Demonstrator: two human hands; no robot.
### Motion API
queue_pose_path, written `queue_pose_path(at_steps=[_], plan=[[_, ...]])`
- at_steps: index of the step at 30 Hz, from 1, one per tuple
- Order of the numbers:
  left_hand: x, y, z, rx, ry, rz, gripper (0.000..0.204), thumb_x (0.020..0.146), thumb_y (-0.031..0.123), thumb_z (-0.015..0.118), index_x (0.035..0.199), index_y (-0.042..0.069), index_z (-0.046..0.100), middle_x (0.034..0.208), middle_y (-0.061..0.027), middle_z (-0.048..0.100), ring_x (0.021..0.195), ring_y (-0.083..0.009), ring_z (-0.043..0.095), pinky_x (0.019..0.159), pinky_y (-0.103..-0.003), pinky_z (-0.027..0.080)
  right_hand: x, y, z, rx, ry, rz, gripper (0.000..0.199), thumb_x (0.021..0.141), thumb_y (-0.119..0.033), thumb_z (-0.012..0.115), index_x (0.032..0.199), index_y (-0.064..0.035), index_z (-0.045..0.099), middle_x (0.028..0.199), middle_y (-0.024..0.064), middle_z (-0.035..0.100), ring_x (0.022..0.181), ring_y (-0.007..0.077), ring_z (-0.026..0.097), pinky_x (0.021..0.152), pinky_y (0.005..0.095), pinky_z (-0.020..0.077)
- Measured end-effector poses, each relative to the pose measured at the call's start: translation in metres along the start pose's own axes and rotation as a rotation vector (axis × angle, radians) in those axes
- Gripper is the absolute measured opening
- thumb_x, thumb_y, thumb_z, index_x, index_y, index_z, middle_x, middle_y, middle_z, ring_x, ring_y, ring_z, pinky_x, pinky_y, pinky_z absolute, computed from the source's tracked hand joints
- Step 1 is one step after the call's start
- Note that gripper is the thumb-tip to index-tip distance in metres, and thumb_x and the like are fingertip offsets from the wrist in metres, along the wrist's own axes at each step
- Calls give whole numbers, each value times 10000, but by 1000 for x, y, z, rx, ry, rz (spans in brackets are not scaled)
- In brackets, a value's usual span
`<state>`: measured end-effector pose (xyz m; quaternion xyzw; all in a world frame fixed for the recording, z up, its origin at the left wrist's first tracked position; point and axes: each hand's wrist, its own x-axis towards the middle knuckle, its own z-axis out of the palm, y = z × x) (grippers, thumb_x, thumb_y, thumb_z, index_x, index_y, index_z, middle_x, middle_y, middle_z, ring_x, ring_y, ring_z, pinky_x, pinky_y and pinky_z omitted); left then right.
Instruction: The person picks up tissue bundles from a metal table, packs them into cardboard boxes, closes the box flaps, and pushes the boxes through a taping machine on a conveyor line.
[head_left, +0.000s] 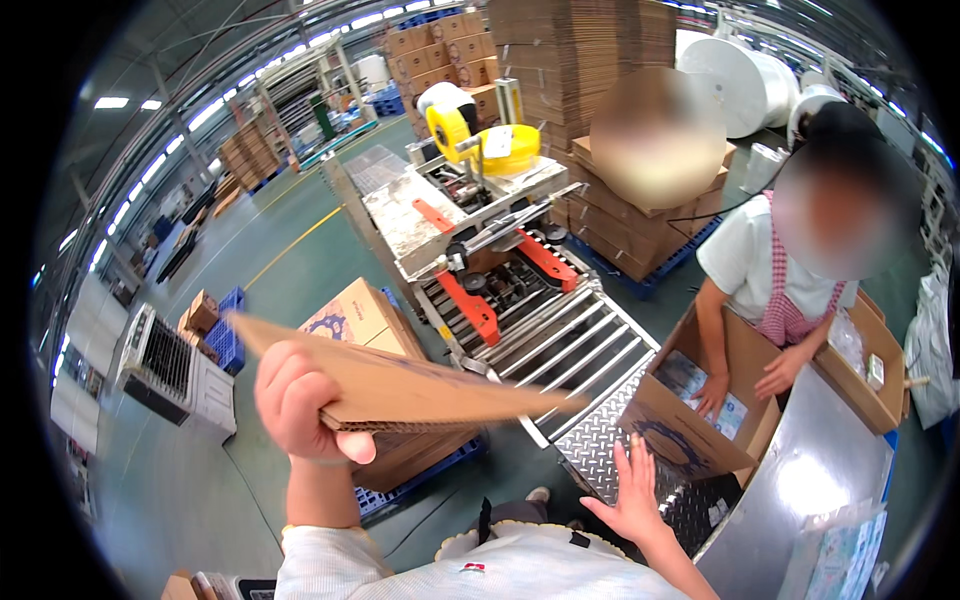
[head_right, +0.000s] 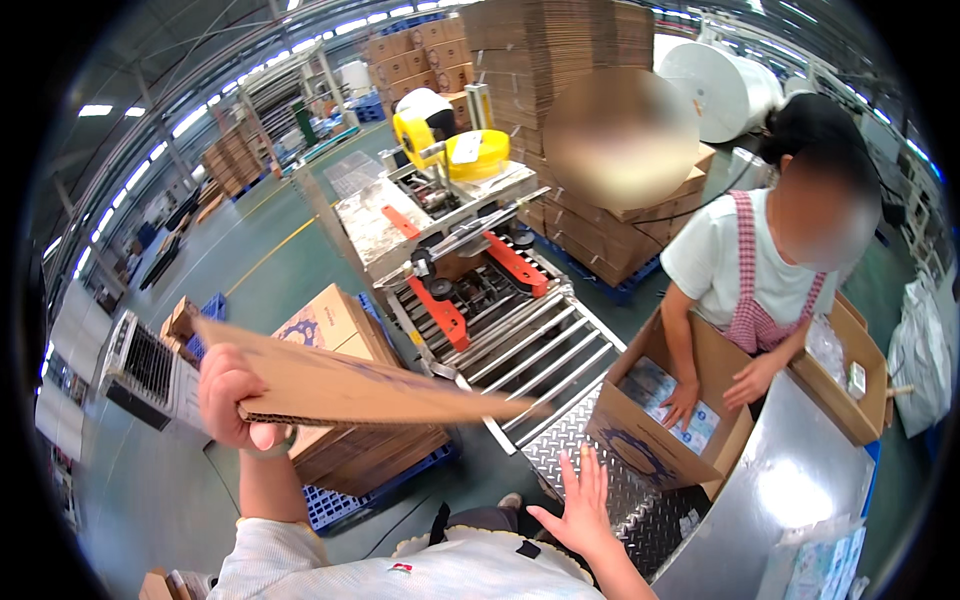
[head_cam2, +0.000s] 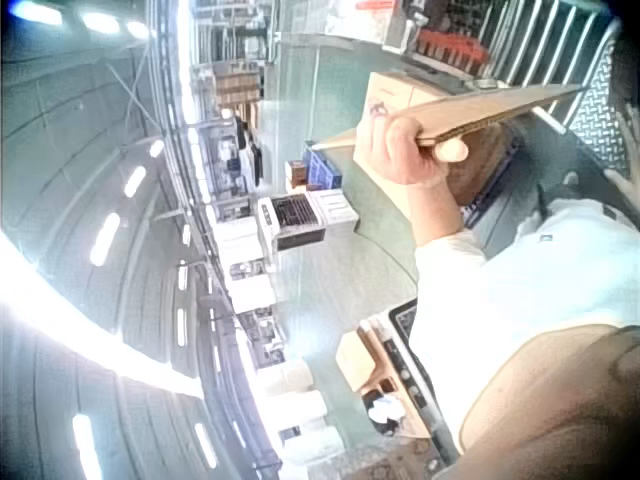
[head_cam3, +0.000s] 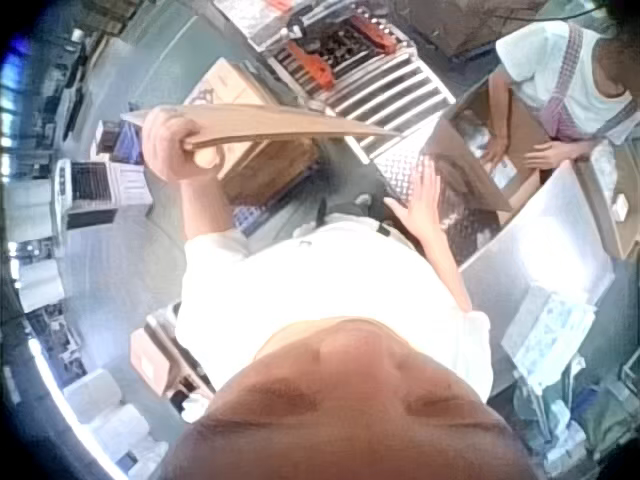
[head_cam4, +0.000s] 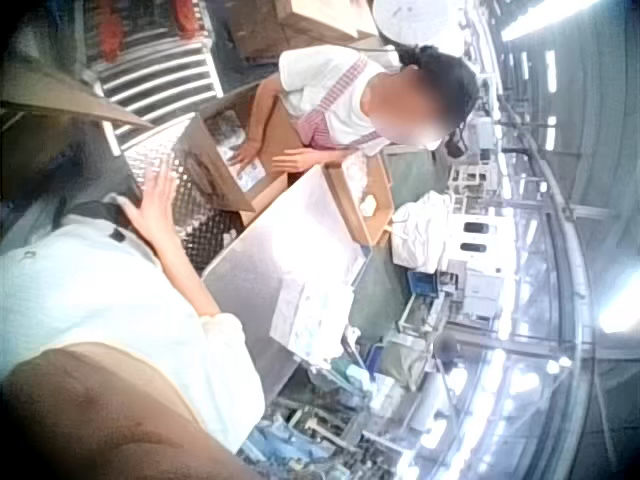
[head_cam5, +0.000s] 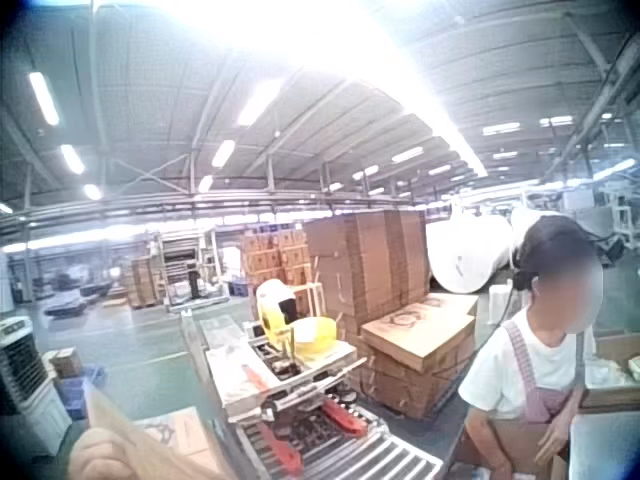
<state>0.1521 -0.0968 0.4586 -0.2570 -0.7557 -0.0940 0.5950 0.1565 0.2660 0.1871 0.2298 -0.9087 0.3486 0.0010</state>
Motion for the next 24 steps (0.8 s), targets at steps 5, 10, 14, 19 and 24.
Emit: queue_pose_path(at_steps=[5,10,14,19,24], plan=[[-34,-13,85,-618,245,-515,631,1018,644,403,739,82,472,632,-5,399,593,-127,376,596,-291,317,-40,-16,-54,-112,269,135,596,686,-273,870,1160,-3,631,1031,162,684,1005,327,651,1138,557,345],[-152,7,204,-202,100,-918,228,1028,146,537,1168,-33,537,1140,-152,555,1050,-259,521,947,-367,436,-57,-18,-78,-467,448,-59,300,672,-195,847,737,-86,575,717,70,585,725,276,614,867,410,528],[-147,91,224,-548,-822,-149,593,893,288,703,1382,18,506,1377,-184,552,1326,-372,476,1165,-499,298,-51,14,-70,-544,281,166,249,777,-211,789,912,-59,645,888,111,653,895,295,640,1000,468,475],[-137,87,266,-570,-1061,13,596,995,508,509,1329,23,598,1278,-168,659,1249,-341,578,1147,-520,328,-52,-3,-42,-884,398,405,600,829,-165,682,1417,-179,563,1478,84,513,1378,263,456,1124,679,242],[-91,92,292,-431,-1421,150,704,993,587,453,1448,50,474,1164,-176,685,1058,-347,670,1001,-480,435,-76,-8,4,-819,606,340,292,792,-121,641,1068,-201,690,1349,16,619,1325,220,491,1127,527,246]])
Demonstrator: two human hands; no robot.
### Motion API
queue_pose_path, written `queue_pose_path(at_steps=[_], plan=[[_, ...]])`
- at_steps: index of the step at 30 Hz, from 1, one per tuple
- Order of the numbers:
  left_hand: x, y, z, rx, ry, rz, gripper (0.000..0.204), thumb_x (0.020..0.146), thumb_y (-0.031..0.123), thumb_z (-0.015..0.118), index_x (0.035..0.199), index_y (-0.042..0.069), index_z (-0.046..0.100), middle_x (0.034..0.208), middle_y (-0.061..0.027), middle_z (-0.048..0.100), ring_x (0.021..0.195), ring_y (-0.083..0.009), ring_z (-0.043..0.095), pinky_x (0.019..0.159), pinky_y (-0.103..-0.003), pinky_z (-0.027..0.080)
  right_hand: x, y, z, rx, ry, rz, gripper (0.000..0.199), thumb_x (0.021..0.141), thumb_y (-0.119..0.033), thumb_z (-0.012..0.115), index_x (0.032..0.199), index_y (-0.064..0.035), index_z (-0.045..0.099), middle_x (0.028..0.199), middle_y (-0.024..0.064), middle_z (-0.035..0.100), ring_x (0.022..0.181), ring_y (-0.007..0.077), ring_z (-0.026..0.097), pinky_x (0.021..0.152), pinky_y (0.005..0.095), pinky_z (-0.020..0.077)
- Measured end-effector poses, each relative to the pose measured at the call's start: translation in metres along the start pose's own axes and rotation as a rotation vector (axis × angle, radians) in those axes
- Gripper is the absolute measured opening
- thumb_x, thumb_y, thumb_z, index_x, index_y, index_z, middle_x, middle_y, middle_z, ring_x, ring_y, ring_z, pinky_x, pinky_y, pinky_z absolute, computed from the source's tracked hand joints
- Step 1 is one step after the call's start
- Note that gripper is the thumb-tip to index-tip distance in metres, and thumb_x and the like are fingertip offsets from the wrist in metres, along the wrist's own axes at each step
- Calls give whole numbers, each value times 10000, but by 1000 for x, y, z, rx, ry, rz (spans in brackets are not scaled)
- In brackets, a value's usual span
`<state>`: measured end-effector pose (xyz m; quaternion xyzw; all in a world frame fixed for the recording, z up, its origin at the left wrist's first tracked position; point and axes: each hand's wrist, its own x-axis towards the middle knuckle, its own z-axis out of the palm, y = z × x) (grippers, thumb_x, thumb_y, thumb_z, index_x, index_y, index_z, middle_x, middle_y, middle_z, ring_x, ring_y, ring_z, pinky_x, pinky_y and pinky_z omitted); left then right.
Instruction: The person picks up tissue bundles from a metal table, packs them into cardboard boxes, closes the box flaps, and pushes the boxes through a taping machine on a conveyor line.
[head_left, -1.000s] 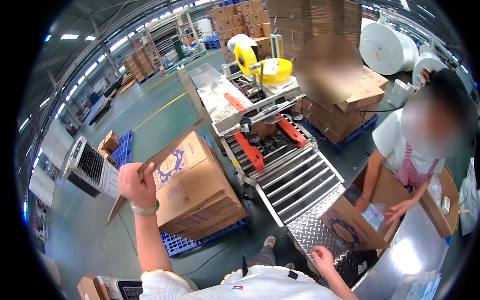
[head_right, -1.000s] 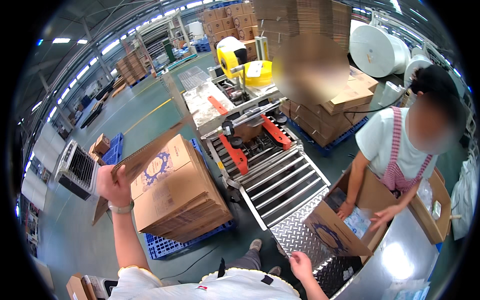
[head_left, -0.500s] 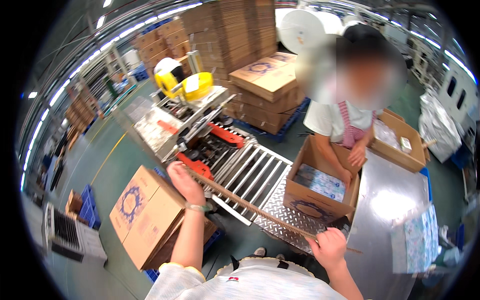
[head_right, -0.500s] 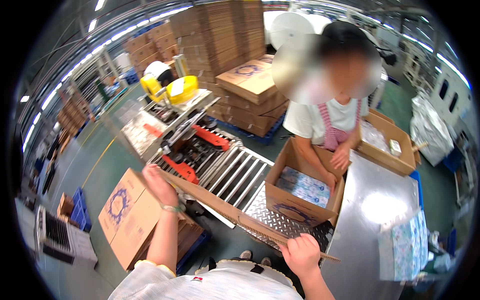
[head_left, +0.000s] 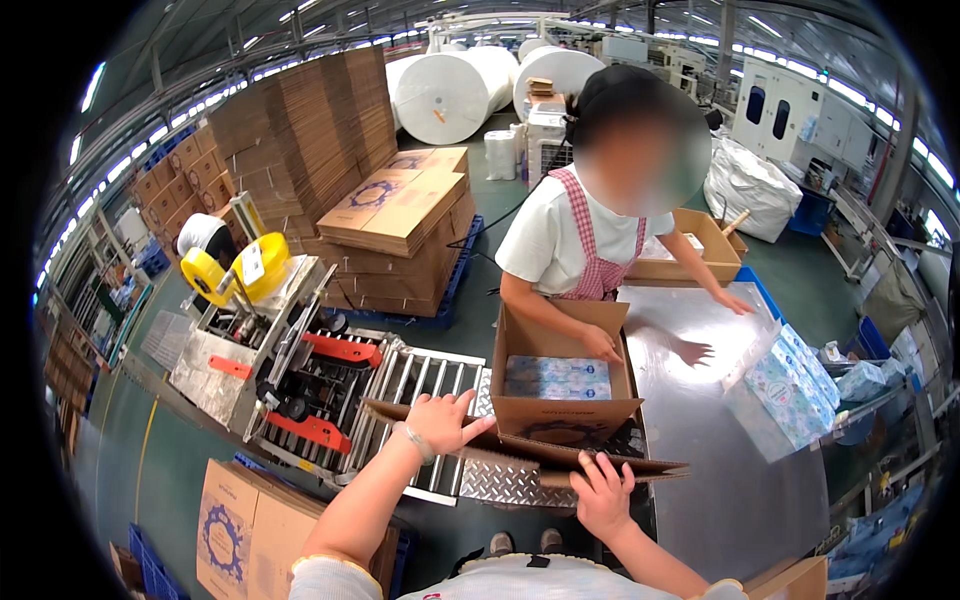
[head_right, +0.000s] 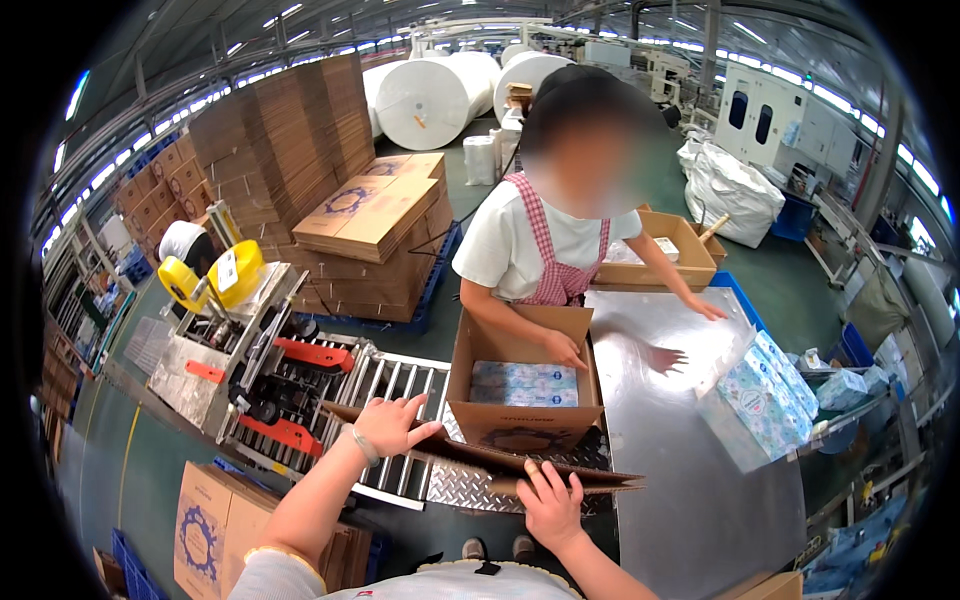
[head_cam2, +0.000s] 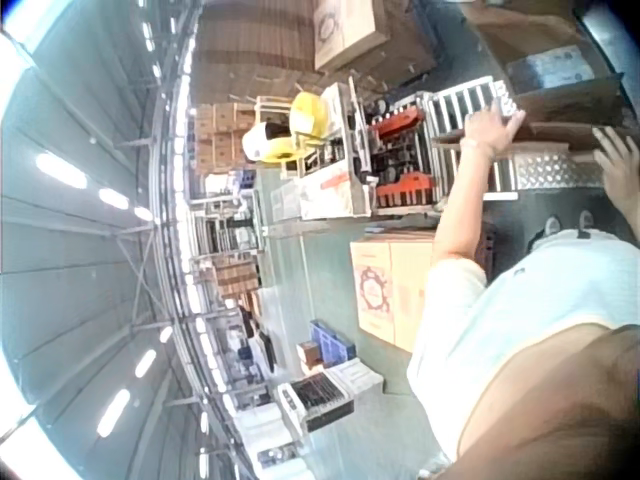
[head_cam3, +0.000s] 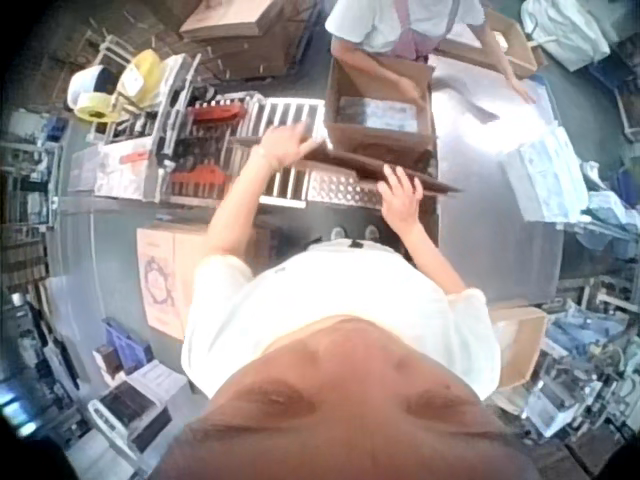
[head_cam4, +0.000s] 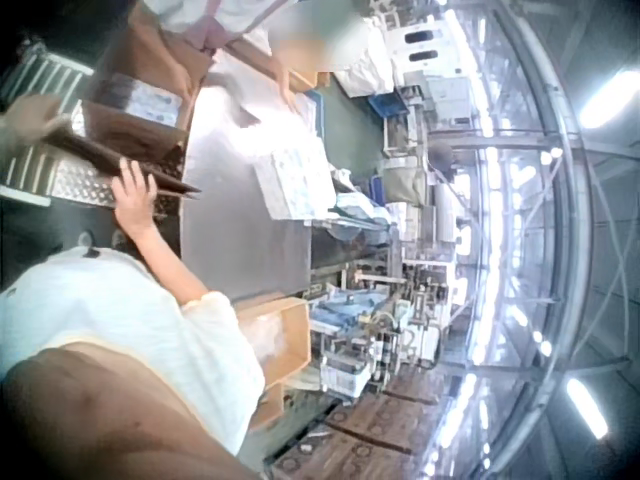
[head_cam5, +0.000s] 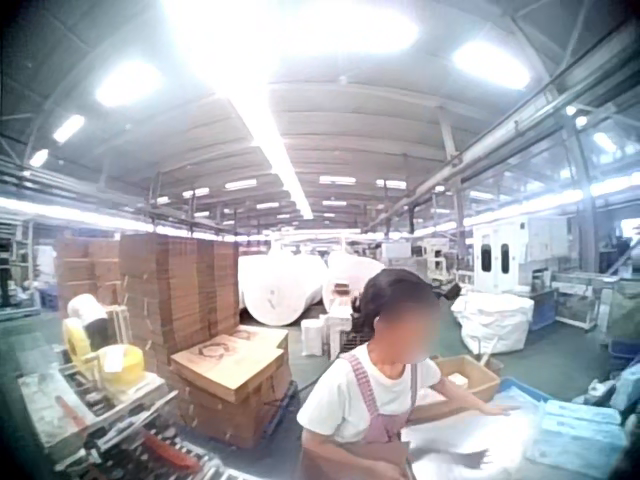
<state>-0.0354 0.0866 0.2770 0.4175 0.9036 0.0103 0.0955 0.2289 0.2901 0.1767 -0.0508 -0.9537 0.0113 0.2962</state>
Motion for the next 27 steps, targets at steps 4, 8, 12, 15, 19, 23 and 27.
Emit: queue_pose_path(at_steps=[4,8,12,15,19,23,27], plan=[[12,-10,8,201,-33,-15,550,956,289,588,1418,42,419,1078,-211,676,922,-383,709,759,-474,558,2,-2,3,229,51,64,136,668,-96,634,780,-174,642,954,-37,632,1071,194,566,1102,481,259],[5,-42,2,-8,37,-126,320,953,307,632,1046,6,578,856,-242,705,879,-400,694,745,-510,541,6,40,-46,348,-26,-80,120,658,-68,640,721,-166,614,833,-60,611,975,178,588,1119,600,230],[-9,-40,40,-245,184,-280,382,973,330,596,944,-42,673,923,-280,701,913,-438,684,825,-525,543,11,119,-104,567,-398,-239,103,695,-39,648,724,-130,610,831,-31,605,989,204,600,1106,732,221],[10,56,43,-227,157,-190,349,989,303,550,932,-17,674,860,-280,706,856,-431,707,799,-523,571,26,124,-123,420,-725,-469,78,706,-73,677,752,-129,647,813,-13,586,999,212,596,1097,783,214],[10,141,57,-437,-58,75,429,983,420,568,1062,3,634,861,-277,697,848,-451,683,784,-529,549,30,96,-73,263,-1010,-715,111,804,-158,604,816,-99,697,806,50,639,1056,239,595,1088,831,159],[-16,144,113,-233,-253,601,430,981,372,559,1280,66,599,1299,-190,635,1193,-355,600,980,-436,499,-36,132,57,285,-1276,-634,318,831,-183,585,1122,-110,691,1233,129,614,1300,285,506,1133,771,116],[-58,137,128,0,-48,731,597,933,354,584,1452,69,501,1469,-220,508,1401,-347,439,1138,-506,348,-28,125,70,95,-1675,-741,1174,716,-703,724,1618,-133,235,1692,177,91,1560,387,26,1203,665,13]])
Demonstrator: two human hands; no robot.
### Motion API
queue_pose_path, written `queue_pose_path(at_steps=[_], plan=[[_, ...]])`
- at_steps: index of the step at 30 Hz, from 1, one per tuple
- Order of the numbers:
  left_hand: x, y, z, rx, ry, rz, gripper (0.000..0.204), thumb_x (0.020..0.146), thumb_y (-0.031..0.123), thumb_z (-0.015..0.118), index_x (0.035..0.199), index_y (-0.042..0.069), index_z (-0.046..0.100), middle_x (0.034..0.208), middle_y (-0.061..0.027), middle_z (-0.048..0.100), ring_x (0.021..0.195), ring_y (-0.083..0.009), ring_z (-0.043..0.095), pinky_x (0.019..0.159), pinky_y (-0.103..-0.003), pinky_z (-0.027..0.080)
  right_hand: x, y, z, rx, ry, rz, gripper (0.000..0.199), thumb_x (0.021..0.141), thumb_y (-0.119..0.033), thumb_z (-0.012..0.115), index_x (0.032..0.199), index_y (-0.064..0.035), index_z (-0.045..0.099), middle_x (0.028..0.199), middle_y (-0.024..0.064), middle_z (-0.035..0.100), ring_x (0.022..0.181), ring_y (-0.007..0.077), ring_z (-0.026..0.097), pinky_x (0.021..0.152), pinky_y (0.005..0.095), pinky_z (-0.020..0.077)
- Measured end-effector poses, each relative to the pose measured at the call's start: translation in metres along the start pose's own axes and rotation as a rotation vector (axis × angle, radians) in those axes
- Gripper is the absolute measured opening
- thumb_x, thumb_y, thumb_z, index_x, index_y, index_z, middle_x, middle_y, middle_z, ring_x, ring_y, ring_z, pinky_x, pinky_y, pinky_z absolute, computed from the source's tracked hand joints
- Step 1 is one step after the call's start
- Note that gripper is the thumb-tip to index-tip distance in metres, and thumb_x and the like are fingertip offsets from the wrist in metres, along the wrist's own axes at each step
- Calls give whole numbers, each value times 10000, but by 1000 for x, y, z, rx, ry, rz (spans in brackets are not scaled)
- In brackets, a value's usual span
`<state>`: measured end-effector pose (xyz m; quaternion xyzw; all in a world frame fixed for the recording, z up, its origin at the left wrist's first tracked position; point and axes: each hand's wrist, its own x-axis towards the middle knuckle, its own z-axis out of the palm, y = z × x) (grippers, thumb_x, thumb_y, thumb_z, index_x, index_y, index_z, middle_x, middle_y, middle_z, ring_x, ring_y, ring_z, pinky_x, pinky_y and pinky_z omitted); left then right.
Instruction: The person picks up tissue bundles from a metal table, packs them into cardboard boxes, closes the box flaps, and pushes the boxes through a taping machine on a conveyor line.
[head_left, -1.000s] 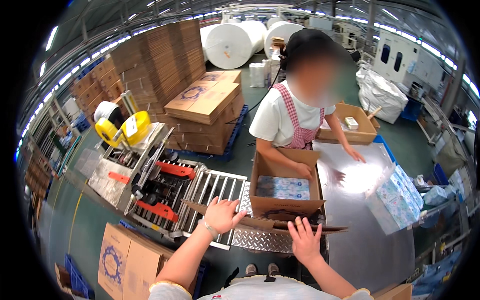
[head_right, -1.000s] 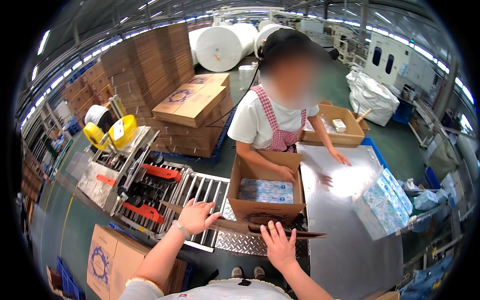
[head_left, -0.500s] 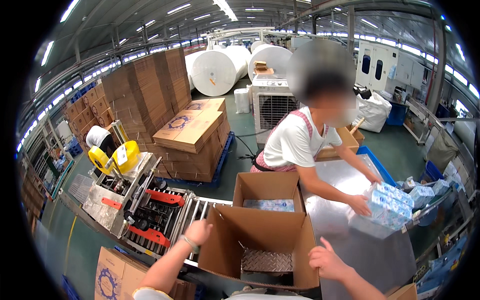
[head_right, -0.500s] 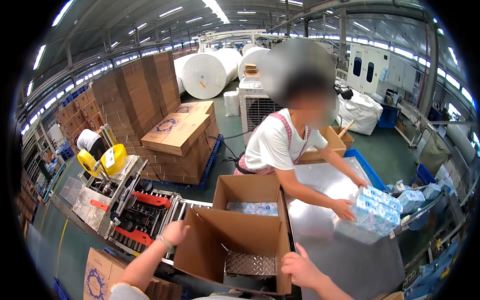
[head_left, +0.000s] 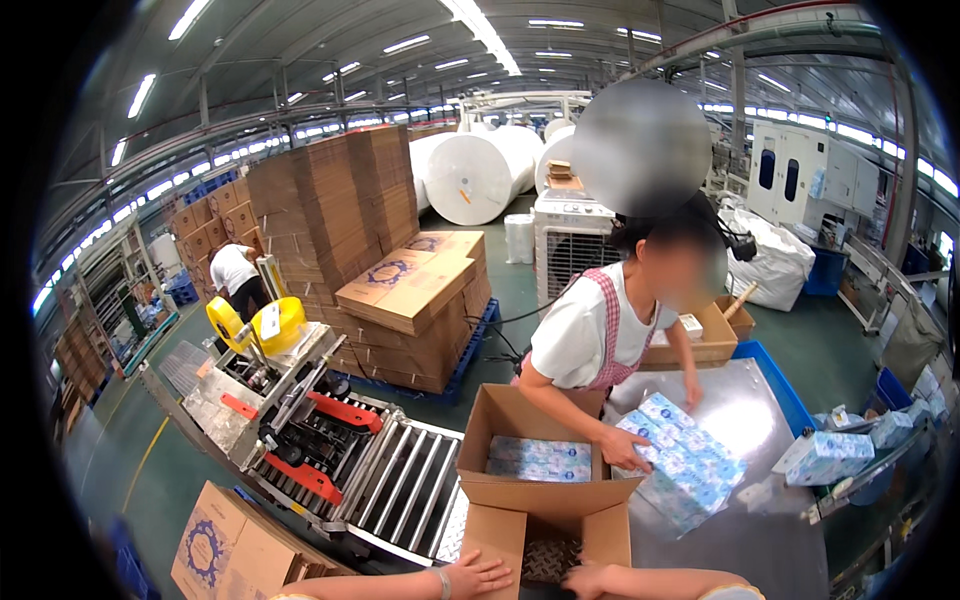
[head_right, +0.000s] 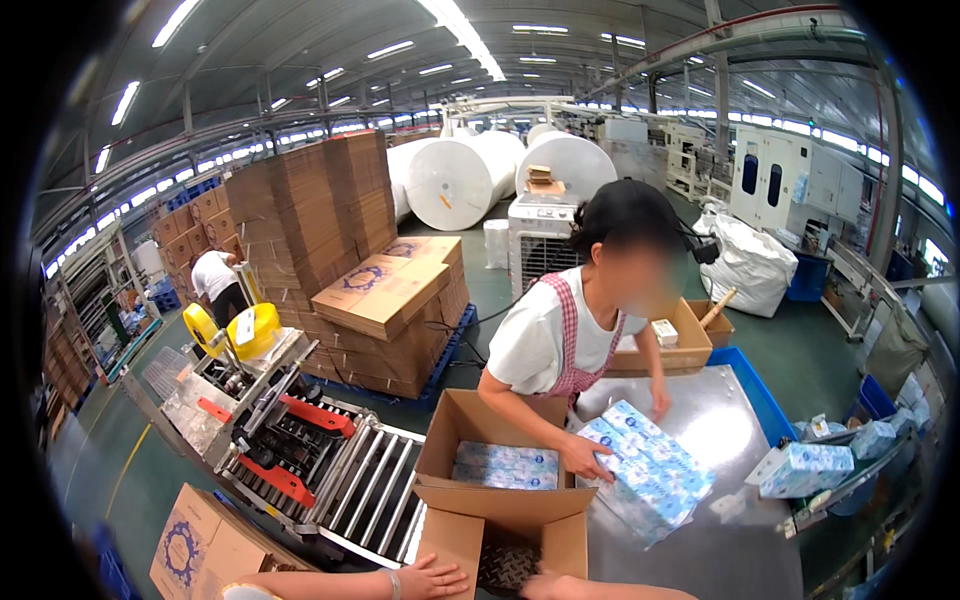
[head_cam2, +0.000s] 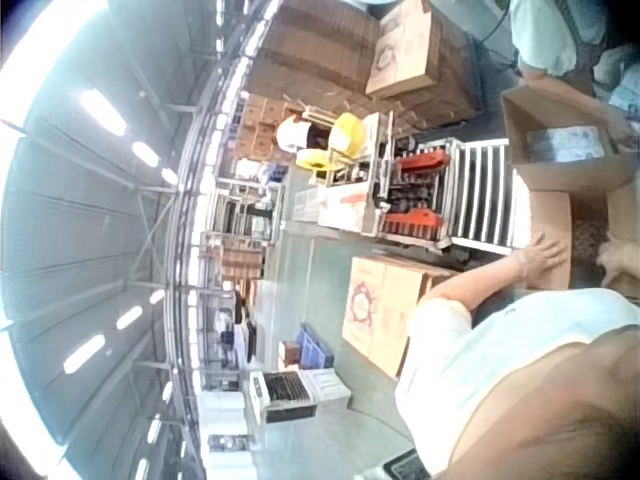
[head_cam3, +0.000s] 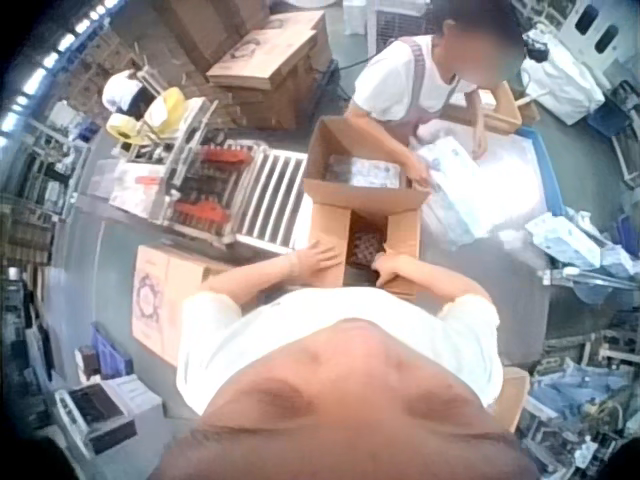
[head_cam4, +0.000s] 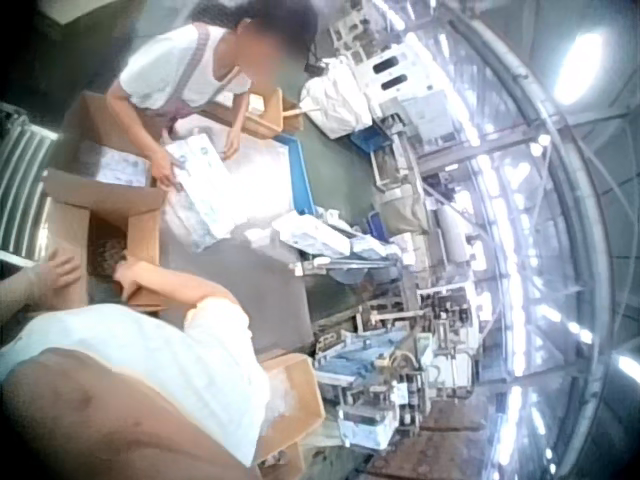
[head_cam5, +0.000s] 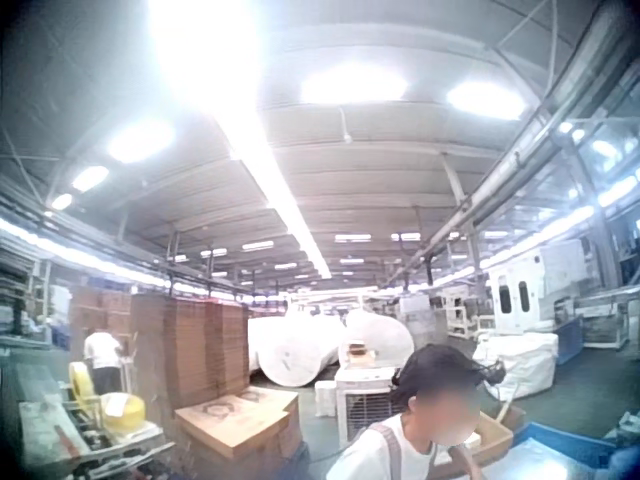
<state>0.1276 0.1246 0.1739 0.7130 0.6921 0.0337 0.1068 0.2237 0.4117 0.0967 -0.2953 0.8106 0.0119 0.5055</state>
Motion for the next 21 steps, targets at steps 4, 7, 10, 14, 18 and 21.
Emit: queue_pose_path(at_steps=[4,7,10,14,18,21], plan=[[-8,8,24,-188,18,-148,827,892,403,627,1578,65,313,1609,-198,339,1530,-359,222,1237,-572,131,-83,-29,-136,-298,1435,-86,633,791,-283,710,1358,-49,556,1439,188,505,1401,345,419,1180,555,288],[10,24,-31,-663,-201,-243,805,898,484,626,1505,-2,418,1573,-223,385,1494,-416,274,1235,-562,152,-106,26,-169,114,1120,343,511,798,-267,717,1221,-27,560,1268,216,586,1263,381,524,1074,542,411],[-1,30,-42,-715,-145,-318,815,891,533,627,1474,-11,457,1552,-240,404,1478,-431,294,1225,-564,182,-125,-19,-168,328,692,169,632,865,-303,688,1361,19,465,1345,259,542,1333,399,481,1100,478,411],[8,18,-23,-341,138,-244,825,882,585,622,1446,-5,497,1528,-256,424,1462,-437,318,1212,-562,215,-41,31,-64,99,613,-5,1027,772,-691,685,1560,-103,387,1669,191,197,1556,366,80,1238,574,57],[43,-22,-26,-3,345,-300,846,891,630,586,1469,23,470,1517,-261,428,1447,-432,341,1193,-573,245,-66,49,-99,577,612,-155,746,881,-531,672,1453,-71,535,1538,197,448,1458,332,362,1205,455,266],[53,-51,26,-61,407,-380,813,924,597,576,1500,41,431,1528,-254,416,1450,-414,346,1190,-582,242,-52,80,-107,769,839,-54,502,931,-342,676,1330,-41,631,1361,178,617,1291,284,557,1101,384,418]])
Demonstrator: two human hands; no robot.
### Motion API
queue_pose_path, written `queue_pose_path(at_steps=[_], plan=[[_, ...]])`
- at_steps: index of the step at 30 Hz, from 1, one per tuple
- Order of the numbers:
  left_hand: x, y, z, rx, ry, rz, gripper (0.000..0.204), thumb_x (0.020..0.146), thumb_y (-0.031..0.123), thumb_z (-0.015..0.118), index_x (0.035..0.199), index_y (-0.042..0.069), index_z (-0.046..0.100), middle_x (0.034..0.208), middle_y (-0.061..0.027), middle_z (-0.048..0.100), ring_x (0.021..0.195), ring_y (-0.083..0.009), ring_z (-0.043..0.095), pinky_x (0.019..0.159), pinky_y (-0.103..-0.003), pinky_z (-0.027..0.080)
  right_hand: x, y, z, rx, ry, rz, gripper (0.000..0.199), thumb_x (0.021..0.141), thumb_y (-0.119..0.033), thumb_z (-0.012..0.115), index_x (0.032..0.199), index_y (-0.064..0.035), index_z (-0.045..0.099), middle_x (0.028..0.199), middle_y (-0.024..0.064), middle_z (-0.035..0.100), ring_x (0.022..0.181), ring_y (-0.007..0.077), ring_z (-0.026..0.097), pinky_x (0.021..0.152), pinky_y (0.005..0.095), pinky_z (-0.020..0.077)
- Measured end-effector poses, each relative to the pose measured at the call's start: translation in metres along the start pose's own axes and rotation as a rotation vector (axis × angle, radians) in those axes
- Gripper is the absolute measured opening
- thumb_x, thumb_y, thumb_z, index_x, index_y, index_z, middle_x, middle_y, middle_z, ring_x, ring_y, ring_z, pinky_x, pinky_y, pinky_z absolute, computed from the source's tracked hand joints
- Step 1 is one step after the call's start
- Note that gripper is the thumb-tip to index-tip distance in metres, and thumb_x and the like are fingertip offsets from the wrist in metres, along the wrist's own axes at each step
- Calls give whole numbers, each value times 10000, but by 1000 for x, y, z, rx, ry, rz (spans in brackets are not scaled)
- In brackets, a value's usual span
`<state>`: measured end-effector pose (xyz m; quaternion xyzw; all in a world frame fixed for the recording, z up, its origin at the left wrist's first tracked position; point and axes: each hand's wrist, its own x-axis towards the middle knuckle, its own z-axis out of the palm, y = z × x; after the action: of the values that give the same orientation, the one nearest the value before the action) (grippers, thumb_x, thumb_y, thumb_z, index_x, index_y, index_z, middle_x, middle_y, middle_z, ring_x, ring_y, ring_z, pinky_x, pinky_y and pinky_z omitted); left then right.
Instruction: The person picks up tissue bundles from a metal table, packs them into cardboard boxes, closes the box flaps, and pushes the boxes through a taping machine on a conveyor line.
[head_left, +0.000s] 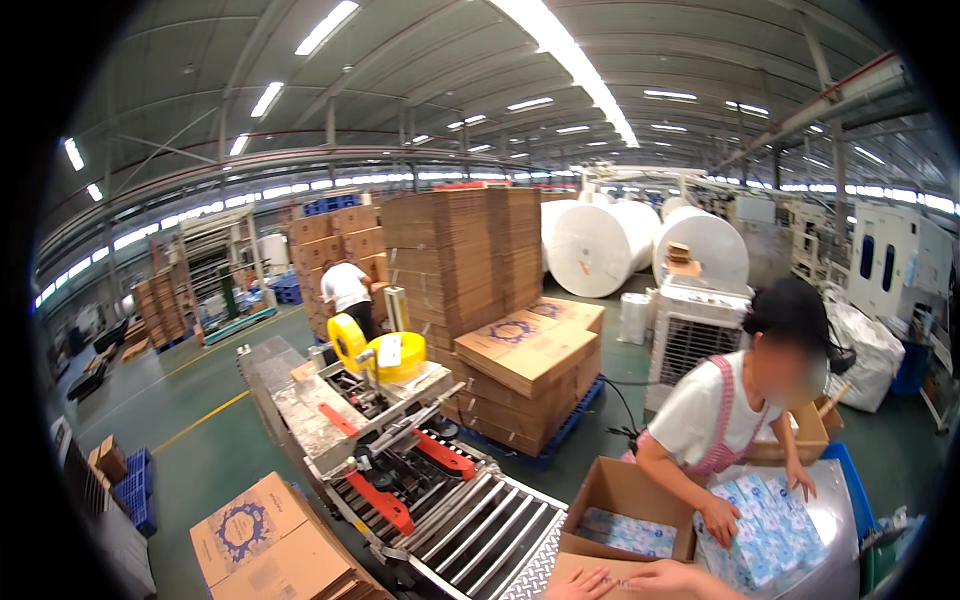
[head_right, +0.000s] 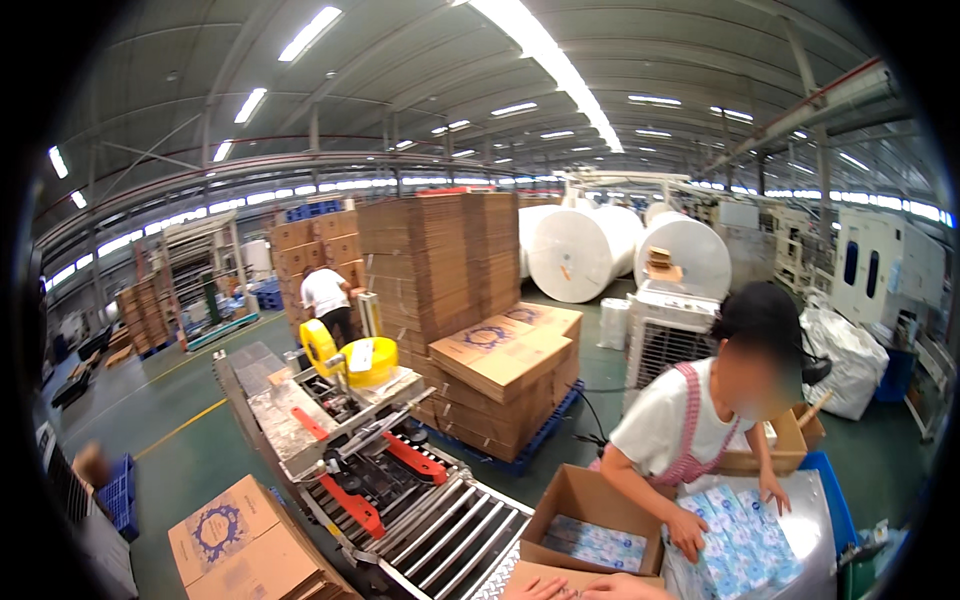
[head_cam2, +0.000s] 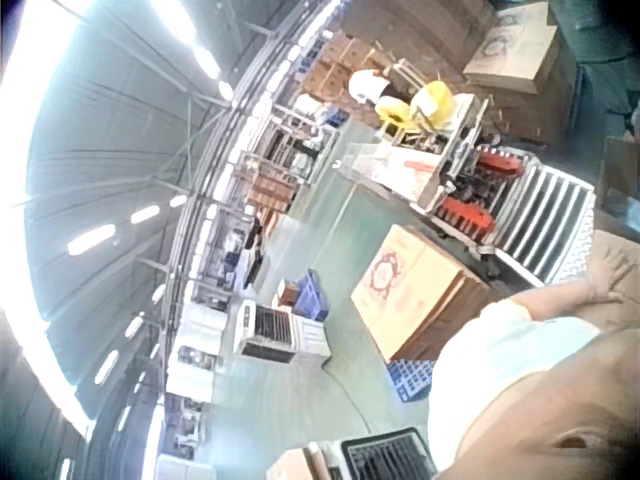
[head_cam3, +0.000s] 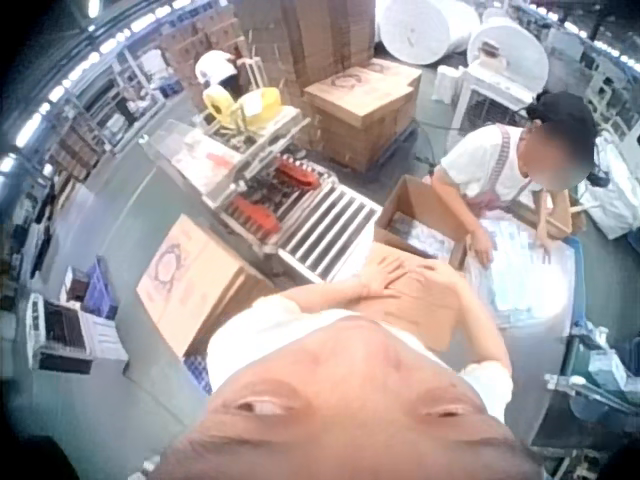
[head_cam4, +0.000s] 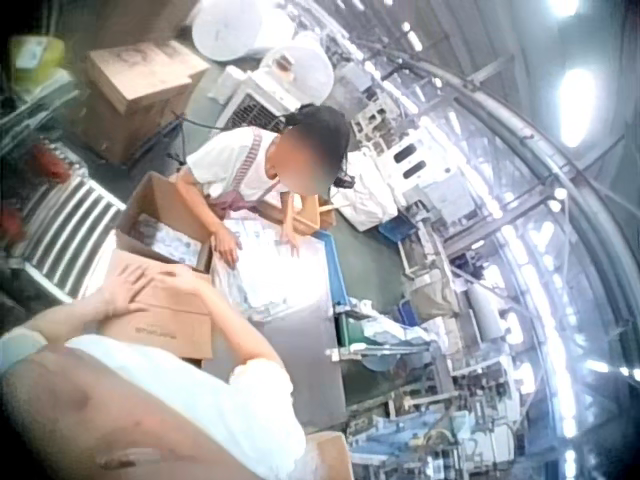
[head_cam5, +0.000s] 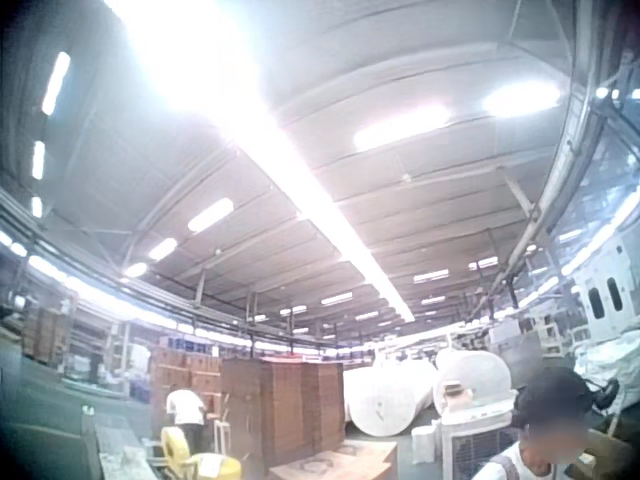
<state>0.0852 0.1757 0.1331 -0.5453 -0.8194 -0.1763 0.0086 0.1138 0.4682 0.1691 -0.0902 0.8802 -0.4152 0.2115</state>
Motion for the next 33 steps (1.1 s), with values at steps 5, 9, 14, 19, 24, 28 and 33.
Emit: queue_pose_path(at_steps=[5,9,14,19,24,28,33], plan=[[-58,-93,2,16,145,-67,719,920,457,654,1487,67,447,1482,-259,456,1389,-396,425,1143,-578,312,-36,-47,27,-96,1053,-32,189,937,-155,654,1037,3,682,1041,161,708,1009,286,660,912,405,511],[-161,-241,-14,32,35,-447,468,1044,306,366,1466,170,517,1482,-110,528,1388,-293,474,1158,-473,365,-11,49,118,199,1095,211,204,949,-148,636,1049,21,692,1030,157,706,1024,301,655,924,405,503],[-225,-260,-45,-1627,128,-1723,665,1032,598,337,1430,109,551,1409,-58,609,1254,-232,600,1059,-456,466,13,13,164,170,572,743,379,949,-96,611,1302,38,574,1265,155,636,1184,276,592,1020,409,462],[-248,-295,67,-1259,181,-1713,738,994,673,361,1422,105,557,1373,-70,629,1190,-222,636,1015,-457,496,22,-98,169,976,450,107,483,945,-72,602,1401,40,488,1365,160,581,1251,281,554,1058,417,440],[-162,-249,145,-1392,159,-1462,1024,883,721,582,1548,-1,289,1420,-192,551,1146,-291,642,940,-452,531,23,-177,177,949,477,68,631,943,-27,562,1526,17,323,1481,167,488,1339,300,488,1112,425,402],[-35,-124,120,-1767,-342,-933,1078,901,777,504,1620,60,140,1592,-166,370,1438,-272,394,1160,-452,345,57,-95,218,286,610,244,608,938,-196,695,1445,23,440,1184,194,666,1014,285,660,885,392,522],[-36,-56,13,-895,20,-526,926,853,304,749,1551,-29,240,1512,-294,414,1425,-421,393,1166,-443,352,6,-80,181,229,219,220,934,918,-508,629,1605,-85,159,1560,249,352,1480,378,300,1183,666,165]])
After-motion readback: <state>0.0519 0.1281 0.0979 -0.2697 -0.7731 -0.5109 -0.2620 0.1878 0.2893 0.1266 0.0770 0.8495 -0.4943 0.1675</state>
